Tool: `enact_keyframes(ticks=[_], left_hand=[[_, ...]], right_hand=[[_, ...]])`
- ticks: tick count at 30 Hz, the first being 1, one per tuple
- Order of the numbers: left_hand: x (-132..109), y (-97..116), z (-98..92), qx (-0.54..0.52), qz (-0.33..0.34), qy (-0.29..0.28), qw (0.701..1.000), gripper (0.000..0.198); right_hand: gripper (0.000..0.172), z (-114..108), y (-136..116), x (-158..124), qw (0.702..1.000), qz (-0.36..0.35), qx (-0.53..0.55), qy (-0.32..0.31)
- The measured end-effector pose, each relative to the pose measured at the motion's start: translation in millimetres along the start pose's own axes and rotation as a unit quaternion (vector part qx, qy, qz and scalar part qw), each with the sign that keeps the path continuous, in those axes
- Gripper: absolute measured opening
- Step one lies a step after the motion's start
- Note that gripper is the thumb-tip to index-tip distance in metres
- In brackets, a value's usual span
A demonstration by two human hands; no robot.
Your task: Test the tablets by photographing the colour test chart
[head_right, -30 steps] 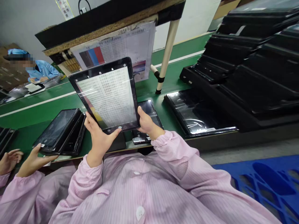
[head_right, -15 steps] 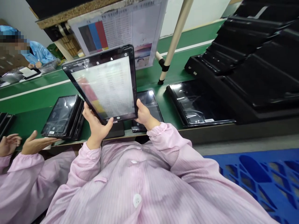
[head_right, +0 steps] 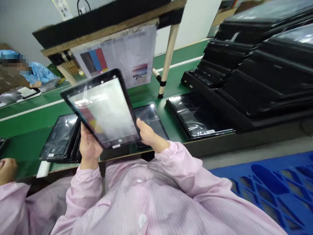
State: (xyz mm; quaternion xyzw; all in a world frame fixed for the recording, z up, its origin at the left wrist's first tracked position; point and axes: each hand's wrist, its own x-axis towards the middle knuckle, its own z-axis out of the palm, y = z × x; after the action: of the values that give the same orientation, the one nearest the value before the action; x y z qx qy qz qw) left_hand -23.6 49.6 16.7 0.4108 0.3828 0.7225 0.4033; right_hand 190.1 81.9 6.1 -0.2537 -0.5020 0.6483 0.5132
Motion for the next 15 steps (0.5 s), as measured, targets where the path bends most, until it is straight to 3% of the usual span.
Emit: enact_keyframes(ticks=[3,6,8,12,15], left_hand=[[-3.4,1.1,-3.3,-0.072,-0.089,0.011,0.993,0.049],[-10.3,-5.7,-2.6,-0.111,-0.128,0.039,0.985,0.045],[-14.2,-9.1,-0.5,-0.123,-0.15,0.044,0.98,0.043],[-17.7,-8.0,0.2,-0.112,-0.159,0.038,0.98,0.048],[-19.9,-4.3,-6.1,-0.078,-0.156,0.061,0.983,0.052]], right_hand=[[0.07,10.5,-28.2,-6.4,0.99,-0.099,-0.09,-0.035],[0.064,15.2,-55.8,-0.8,0.943,-0.208,-0.242,-0.094],[0.065,14.8,-67.7,6.5,0.911,-0.247,-0.316,-0.1],[0.07,10.7,-68.6,16.6,0.882,-0.231,-0.407,-0.062],[0.073,4.7,-55.1,20.1,0.885,-0.183,-0.426,-0.026]])
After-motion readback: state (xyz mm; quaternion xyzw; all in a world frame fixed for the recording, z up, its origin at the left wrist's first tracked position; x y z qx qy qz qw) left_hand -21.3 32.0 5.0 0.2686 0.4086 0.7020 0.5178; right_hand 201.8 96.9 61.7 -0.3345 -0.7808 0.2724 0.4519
